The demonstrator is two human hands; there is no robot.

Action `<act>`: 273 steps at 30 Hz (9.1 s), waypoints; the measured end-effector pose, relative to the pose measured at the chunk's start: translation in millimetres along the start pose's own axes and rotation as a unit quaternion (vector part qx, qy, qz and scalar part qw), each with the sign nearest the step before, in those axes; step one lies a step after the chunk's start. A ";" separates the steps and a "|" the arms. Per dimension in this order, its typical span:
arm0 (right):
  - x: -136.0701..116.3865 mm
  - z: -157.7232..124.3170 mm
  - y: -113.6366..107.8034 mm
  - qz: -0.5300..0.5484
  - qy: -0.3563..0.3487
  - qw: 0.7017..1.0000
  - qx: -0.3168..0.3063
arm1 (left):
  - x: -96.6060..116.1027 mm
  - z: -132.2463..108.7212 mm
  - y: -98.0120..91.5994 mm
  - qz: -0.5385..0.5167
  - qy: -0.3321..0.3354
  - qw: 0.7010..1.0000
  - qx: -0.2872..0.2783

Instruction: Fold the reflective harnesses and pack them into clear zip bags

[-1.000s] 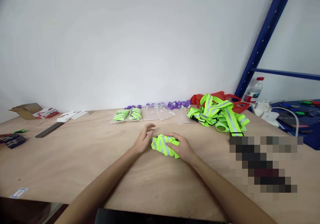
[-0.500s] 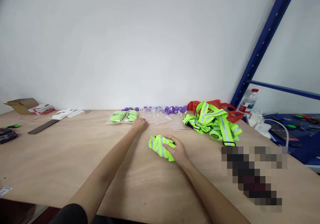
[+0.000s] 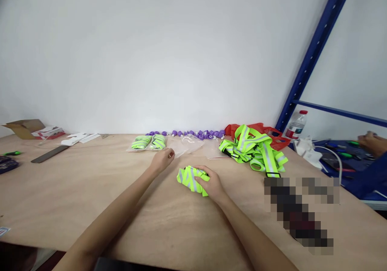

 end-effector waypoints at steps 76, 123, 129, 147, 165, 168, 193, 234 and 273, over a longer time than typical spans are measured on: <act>-16.5 -51.6 80.9 0.090 0.124 0.920 -0.360 | 61.4 -116.9 -11.5 -0.210 0.135 0.896 -0.367; 8.6 -32.4 50.1 0.146 0.172 0.934 -0.278 | 15.8 -101.1 11.1 -0.021 0.100 0.948 -0.301; 20.0 -31.8 41.0 0.225 0.232 0.916 -0.238 | 25.9 -105.4 13.2 -0.007 0.125 0.945 -0.303; 30.5 -5.7 -9.3 0.196 0.183 0.963 -0.020 | 45.1 -91.3 -13.3 -0.018 0.159 0.975 -0.151; 5.7 -2.5 -12.3 0.014 0.046 0.999 0.022 | 72.6 -88.3 -13.6 -0.014 0.193 0.977 -0.090; 7.1 -3.8 -6.1 0.006 0.054 0.999 -0.001 | 75.4 -88.3 -12.4 -0.014 0.196 0.976 -0.093; 23.5 -12.5 18.0 0.078 0.170 0.977 -0.105 | 86.7 -96.6 7.7 -0.124 0.268 0.944 -0.148; 18.4 -10.3 11.8 0.113 0.139 0.984 0.001 | 107.6 -105.4 3.5 -0.005 0.189 0.976 -0.111; 44.2 -18.0 33.6 0.235 0.220 0.945 -0.059 | 90.5 -90.9 17.0 -0.095 0.133 0.979 -0.123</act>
Point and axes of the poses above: each hand's wrist, its own z-axis towards the middle knuckle, its own y-axis out of the palm, x = y × z, the point moved 10 cm from there along z, towards the middle knuckle, and after that the axes turned 6 degrees about z, right-handed, at the moved point
